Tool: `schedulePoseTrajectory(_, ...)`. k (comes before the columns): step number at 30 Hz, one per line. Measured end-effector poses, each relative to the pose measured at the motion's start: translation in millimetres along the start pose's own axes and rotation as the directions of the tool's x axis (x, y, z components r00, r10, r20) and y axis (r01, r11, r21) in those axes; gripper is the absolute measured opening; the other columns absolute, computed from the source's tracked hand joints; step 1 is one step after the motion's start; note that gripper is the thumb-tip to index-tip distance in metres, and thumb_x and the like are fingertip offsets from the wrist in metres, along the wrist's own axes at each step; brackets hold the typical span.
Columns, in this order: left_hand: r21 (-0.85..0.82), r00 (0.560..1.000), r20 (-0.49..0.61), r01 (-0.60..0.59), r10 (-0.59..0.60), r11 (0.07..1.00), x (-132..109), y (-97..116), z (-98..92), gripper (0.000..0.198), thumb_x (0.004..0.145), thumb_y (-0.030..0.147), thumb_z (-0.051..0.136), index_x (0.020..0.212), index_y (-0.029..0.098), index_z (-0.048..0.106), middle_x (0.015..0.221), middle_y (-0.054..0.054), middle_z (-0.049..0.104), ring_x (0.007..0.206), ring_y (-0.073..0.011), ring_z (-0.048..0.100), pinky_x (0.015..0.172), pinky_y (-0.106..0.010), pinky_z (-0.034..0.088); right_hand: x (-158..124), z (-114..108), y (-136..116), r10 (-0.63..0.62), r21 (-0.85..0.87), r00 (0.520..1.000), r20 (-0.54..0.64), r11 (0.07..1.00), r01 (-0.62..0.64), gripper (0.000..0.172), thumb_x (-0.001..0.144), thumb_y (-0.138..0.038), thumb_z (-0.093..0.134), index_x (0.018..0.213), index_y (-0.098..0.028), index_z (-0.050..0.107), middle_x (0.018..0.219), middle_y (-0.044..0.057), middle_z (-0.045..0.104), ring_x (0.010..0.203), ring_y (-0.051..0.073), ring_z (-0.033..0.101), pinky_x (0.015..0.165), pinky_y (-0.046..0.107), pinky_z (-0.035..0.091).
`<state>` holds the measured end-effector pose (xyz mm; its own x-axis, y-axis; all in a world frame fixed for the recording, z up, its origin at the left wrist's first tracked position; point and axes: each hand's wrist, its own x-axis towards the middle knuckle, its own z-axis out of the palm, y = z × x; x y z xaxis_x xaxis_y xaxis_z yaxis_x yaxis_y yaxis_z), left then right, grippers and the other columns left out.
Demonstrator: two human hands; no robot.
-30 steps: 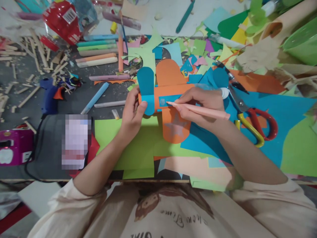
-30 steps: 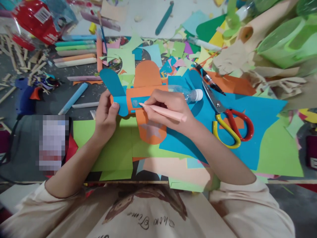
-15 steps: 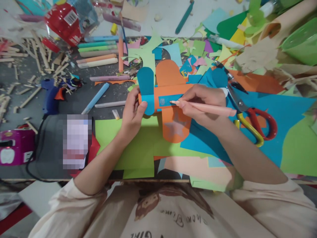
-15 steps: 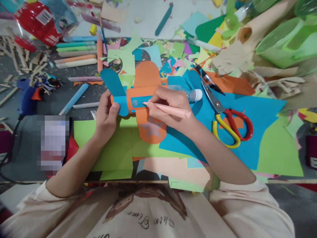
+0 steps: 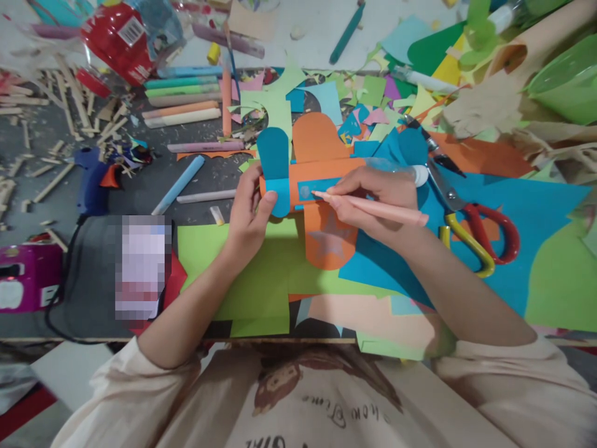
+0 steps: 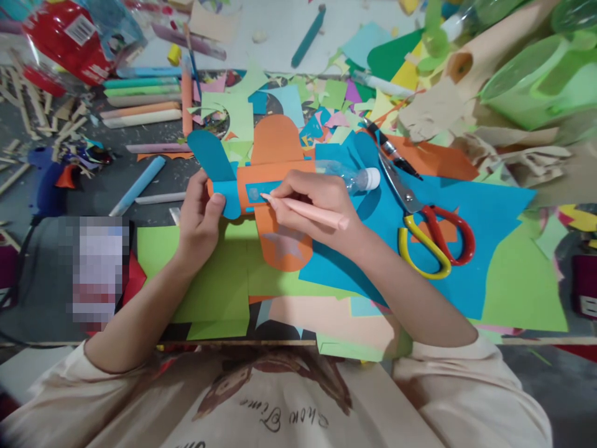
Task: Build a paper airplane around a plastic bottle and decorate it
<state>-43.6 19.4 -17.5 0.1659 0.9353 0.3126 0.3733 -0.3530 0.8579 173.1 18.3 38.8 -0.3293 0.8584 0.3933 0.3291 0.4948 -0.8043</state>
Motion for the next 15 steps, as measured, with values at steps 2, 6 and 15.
schedulePoseTrajectory(2,-0.002,1.0,0.005,-0.014,0.014,1.0,0.5,0.5,-0.3,0.044,0.096,0.053,0.04,0.128,0.023,0.049,0.131,-0.009,0.059,0.118,-0.0224,0.06,0.099,-0.032,0.05,0.2,-1.4,-0.3,-0.005,0.01,1.0,0.03,1.0,0.005,0.018,0.086,-0.024,0.06,0.068,-0.021,0.058,0.057,-0.004,0.058,0.051,0.009,0.05,0.047,0.023,0.037)
schedulePoseTrajectory(6,-0.005,0.999,-0.001,-0.044,0.044,0.999,0.4,1.3,-1.1,0.041,0.097,0.049,0.042,0.128,0.022,0.049,0.13,-0.009,0.06,0.117,-0.0209,0.06,0.098,-0.03,0.05,0.2,-2.7,0.3,0.035,0.025,0.998,0.044,0.999,-0.036,0.022,0.085,-0.023,0.06,0.064,-0.021,0.054,0.055,-0.004,0.055,0.05,0.008,0.047,0.046,0.023,0.034)
schedulePoseTrajectory(15,-0.005,1.0,0.001,-0.016,0.016,1.0,-0.6,1.2,1.1,0.042,0.097,0.052,0.04,0.129,0.027,0.047,0.129,-0.008,0.06,0.118,-0.0216,0.059,0.099,-0.033,0.05,0.2,0.9,-0.2,0.044,0.007,0.999,-0.022,0.999,-0.044,0.019,0.085,-0.023,0.06,0.067,-0.022,0.056,0.06,-0.003,0.06,0.052,0.01,0.051,0.048,0.024,0.037)
